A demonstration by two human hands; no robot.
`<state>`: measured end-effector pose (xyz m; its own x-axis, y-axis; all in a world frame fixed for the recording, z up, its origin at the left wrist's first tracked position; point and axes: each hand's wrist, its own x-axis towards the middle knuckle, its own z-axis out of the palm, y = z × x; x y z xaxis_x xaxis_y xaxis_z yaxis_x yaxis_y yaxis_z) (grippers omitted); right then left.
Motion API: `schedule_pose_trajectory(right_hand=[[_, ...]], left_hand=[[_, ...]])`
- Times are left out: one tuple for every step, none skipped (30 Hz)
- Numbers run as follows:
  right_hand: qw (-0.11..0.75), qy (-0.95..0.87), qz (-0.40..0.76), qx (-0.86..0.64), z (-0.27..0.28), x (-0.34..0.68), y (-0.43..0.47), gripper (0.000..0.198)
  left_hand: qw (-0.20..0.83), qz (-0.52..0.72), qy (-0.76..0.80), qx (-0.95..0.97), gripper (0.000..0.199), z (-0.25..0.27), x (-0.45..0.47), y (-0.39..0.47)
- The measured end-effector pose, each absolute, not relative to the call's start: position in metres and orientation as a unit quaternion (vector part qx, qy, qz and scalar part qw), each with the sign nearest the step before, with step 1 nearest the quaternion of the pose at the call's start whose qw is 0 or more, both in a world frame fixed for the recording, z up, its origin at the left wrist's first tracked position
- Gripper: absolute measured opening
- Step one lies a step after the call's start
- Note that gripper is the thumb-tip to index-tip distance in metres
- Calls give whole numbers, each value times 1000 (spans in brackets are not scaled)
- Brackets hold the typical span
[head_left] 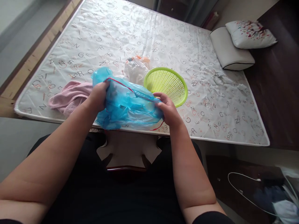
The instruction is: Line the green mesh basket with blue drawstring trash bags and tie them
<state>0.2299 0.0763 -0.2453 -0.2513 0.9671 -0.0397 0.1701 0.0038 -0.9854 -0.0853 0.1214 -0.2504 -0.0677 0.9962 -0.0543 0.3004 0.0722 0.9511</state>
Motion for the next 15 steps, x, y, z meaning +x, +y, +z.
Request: schedule_pose_trajectory(right_hand=[[349,-620,521,-472,-241,230,74,41],[314,-641,517,-472,-236,229,71,47],[278,-659,512,-476,-233,227,68,54],[244,-673,508,-479,-231,224,66,60],[215,-684,504,-481,-230,220,64,63],[195,-693,500,-481,-230,217,63,60],[186,-700,494,-481,-231,214,62,52],[191,-705,484,-483,-233,212,62,41],[206,-706,473,-486,-235,211,63,33],[230,-701,464,-490,-237,212,65,27],[259,-691,461,-493,-239,214,67,26],[287,-679,464,-492,-239,218,69,28],[310,-667,471,-487,-239,223,70,31],[328,-660,480,-477,-238,228,71,36],[341,-658,484,-465,-235,232,72,40]], left_hand=[[451,408,597,523,52,-249,-85,121],[496,397,593,494,54,-247,-85,120],[544,385,587,459,54,-244,-84,118],[585,371,580,429,52,-240,-82,116],[617,358,573,404,49,-235,-80,114],[637,347,567,391,45,-231,-78,111],[644,341,563,391,42,-227,-76,108],[647,339,557,395,39,-224,-75,106],[651,341,549,398,37,-222,-74,105],[657,346,540,397,35,-221,-74,104],[663,352,534,388,33,-220,-75,104],[669,358,532,376,31,-220,-76,104],[673,360,533,366,30,-221,-78,105],[671,360,539,359,30,-221,-79,105],[664,360,547,361,30,-221,-81,106]])
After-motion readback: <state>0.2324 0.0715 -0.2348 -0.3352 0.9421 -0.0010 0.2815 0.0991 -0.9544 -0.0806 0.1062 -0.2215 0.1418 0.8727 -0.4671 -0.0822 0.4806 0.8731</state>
